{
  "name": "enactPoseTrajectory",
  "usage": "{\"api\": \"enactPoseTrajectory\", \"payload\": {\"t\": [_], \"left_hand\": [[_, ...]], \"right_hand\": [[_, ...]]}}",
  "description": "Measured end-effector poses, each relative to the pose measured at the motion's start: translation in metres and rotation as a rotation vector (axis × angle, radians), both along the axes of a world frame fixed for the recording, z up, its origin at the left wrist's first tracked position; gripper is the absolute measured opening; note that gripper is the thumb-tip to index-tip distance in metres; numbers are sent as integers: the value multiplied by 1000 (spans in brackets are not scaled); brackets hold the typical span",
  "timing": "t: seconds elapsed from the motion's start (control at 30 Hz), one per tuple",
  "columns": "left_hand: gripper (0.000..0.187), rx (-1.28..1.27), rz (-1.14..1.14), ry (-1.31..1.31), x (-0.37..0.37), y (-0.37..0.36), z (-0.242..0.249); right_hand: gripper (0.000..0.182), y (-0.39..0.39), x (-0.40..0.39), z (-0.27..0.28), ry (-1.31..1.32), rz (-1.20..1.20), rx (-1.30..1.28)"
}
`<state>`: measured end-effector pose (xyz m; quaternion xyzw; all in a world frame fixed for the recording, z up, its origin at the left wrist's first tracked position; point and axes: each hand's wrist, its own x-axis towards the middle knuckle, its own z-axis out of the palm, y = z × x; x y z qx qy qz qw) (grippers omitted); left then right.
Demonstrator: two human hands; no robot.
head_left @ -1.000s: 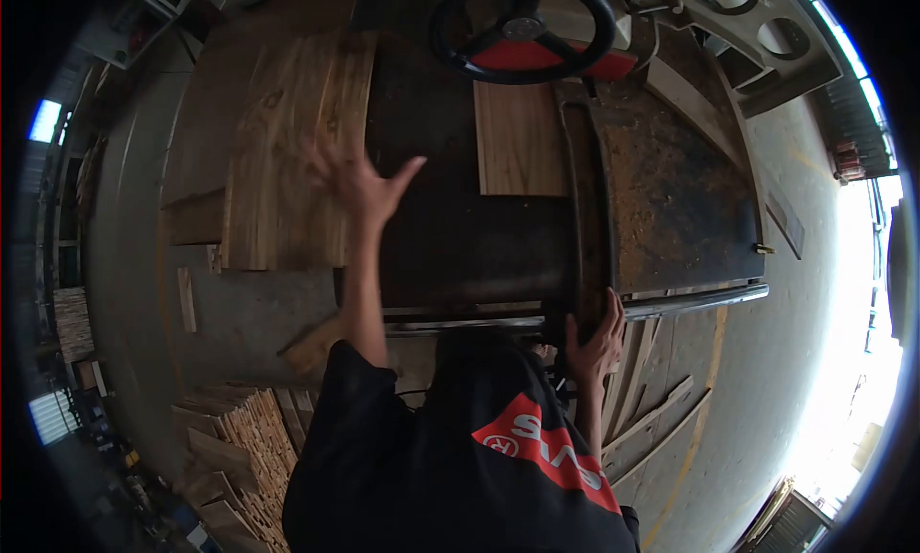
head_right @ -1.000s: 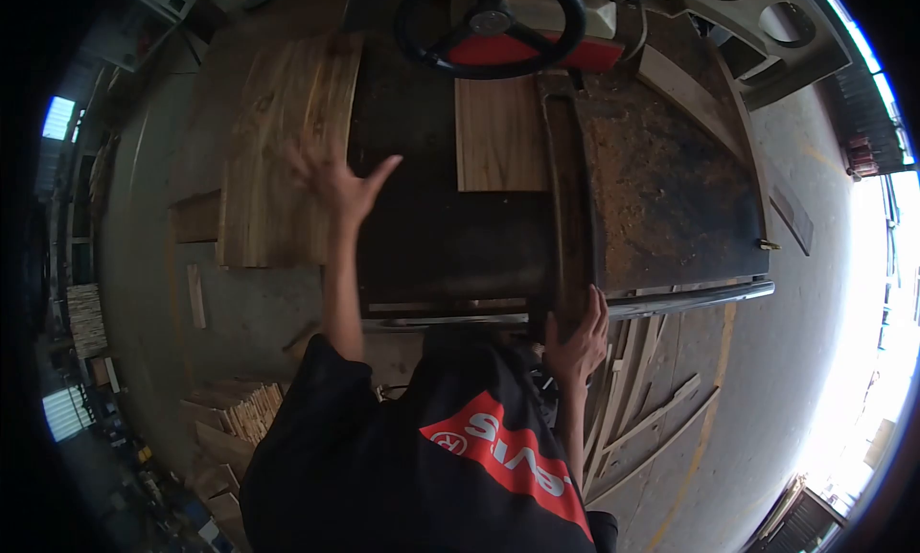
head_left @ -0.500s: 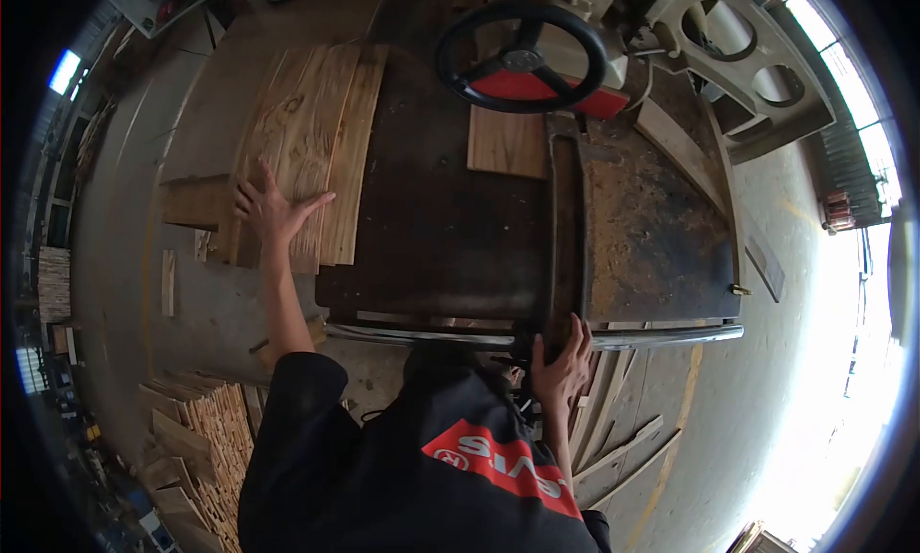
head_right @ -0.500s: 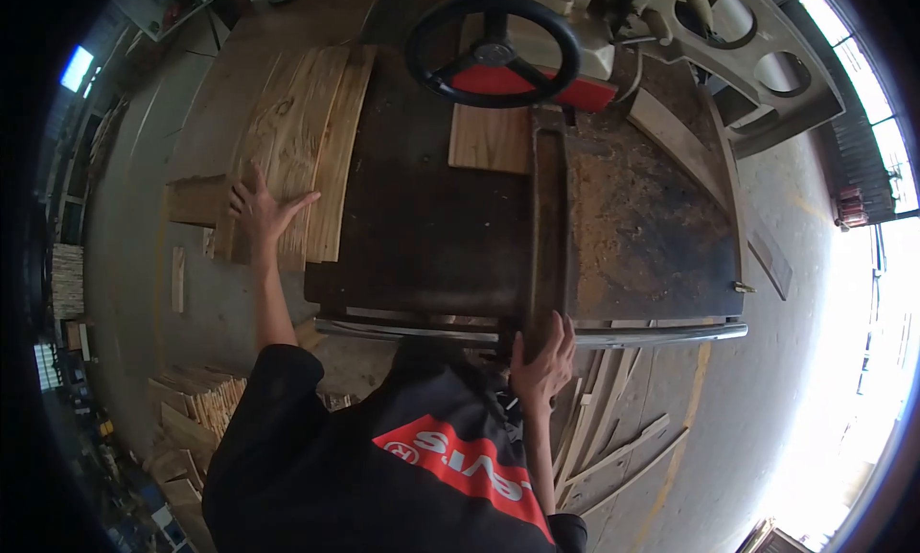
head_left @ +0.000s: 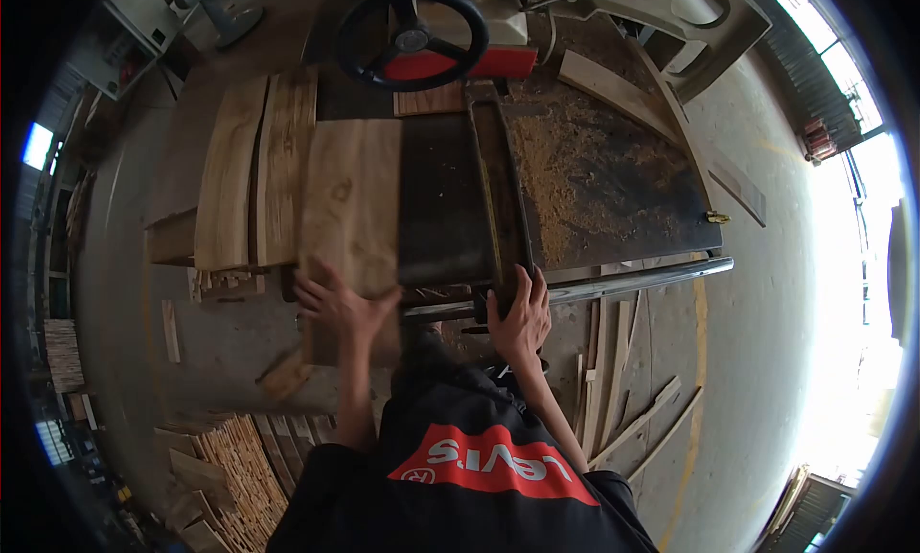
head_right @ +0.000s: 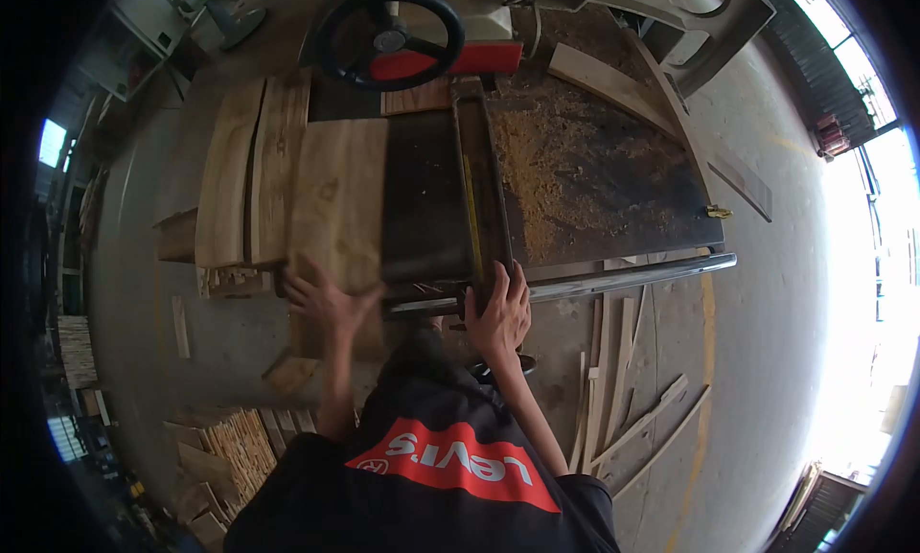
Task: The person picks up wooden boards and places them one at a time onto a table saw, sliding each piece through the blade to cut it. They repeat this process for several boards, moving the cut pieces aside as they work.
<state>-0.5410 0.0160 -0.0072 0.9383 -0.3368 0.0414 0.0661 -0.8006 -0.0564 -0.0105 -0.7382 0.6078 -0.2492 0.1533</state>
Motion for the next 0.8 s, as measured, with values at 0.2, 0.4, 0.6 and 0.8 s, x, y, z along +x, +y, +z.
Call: {"api": "enactPoseTrajectory", "payload": {"t": [0.2, 0.4, 0.6, 0.8], "left_hand": [[145, -70, -104, 76, -85, -15, -20], [116, -259, -231, 54, -109, -36, -39], [113, -297, -211, 27, -87, -75, -44], [108, -285, -187, 49, -56, -134, -36]], "right_hand": [[65, 0, -6, 0, -14, 51, -15], [65, 1, -6, 3, -31, 47, -17], [64, 1, -5, 2, -24, 42, -6], [72, 2, -1, 6, -4, 14, -2]]}}
